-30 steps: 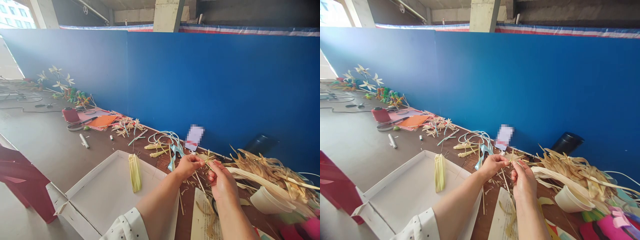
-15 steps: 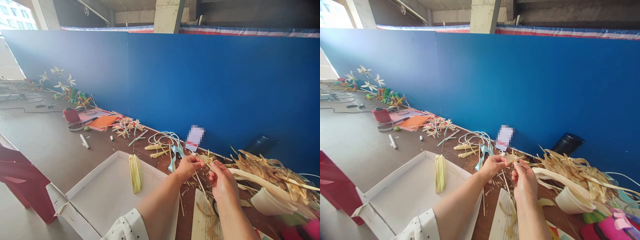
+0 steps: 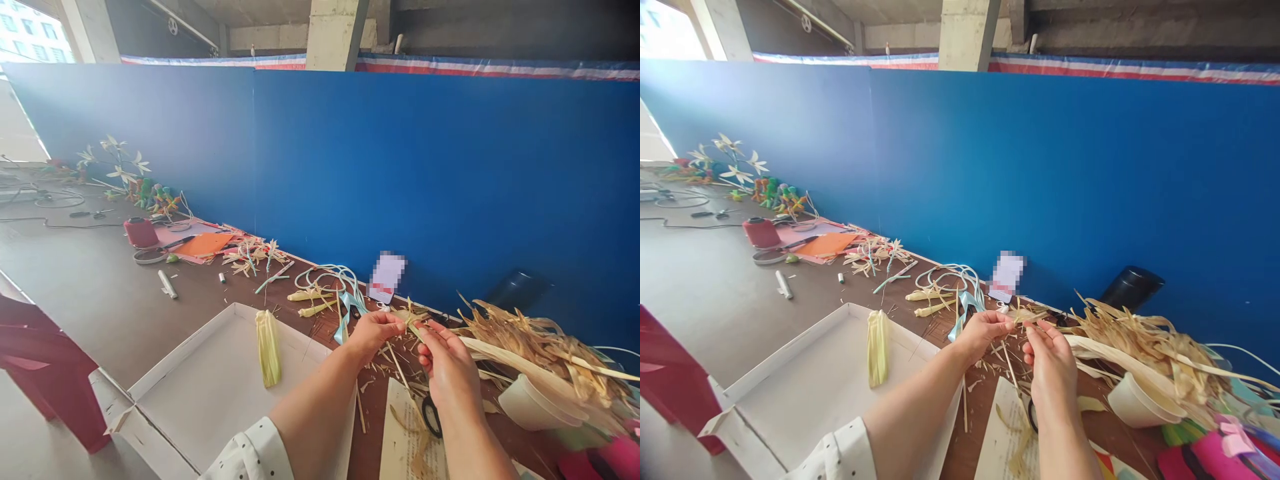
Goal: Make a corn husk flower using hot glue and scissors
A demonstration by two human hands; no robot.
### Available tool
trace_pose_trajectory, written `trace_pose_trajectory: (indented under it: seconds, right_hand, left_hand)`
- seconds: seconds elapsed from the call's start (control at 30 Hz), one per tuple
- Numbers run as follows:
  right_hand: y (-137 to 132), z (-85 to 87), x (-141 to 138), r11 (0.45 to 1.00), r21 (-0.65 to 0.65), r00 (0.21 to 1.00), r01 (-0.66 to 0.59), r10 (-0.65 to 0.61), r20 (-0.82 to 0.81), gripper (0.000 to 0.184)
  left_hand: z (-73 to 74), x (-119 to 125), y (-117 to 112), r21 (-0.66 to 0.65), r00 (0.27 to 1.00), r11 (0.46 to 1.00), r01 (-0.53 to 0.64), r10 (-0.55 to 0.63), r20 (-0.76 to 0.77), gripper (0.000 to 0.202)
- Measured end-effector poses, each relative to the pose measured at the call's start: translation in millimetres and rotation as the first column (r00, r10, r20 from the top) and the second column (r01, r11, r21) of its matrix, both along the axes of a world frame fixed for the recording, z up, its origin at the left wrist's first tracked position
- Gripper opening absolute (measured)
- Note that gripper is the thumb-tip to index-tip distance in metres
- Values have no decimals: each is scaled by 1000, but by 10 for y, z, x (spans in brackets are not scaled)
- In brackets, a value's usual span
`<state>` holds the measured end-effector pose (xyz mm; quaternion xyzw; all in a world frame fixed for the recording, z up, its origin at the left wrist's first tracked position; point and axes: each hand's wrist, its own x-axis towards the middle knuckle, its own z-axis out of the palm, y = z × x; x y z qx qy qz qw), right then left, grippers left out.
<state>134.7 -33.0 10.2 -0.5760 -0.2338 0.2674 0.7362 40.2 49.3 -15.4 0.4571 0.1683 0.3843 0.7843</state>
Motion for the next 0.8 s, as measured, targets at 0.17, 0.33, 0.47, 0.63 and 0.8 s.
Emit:
trace_pose_trajectory:
  seconds: [0.17,0.33,0.47,0.63,0.8]
  right_hand:
    - [1,10,-75,1000,-21,995,-7,9,99,55]
    - [-10,24,-91,1000,-26,995,-8,11,100,56]
    - [-2,7,-86,997,-71,995,7,0,98,57]
    - [15,-27,-114,987,-143,988,-67,86,130,60]
    - [21,-59,-117,985,-140,978,-97,121,169,56]
  left_hand:
    - [-5,8,-2,-4,999,1000,8,-8,32,40]
    - [7,6,-9,-27,995,999,40,-38,87,35]
    - [20,3,-19,-73,994,997,20,-11,112,35]
    - [18,4,-28,-133,984,991,22,2,176,37]
    - [0,-6,-44,-166,965,978,128,-84,247,34]
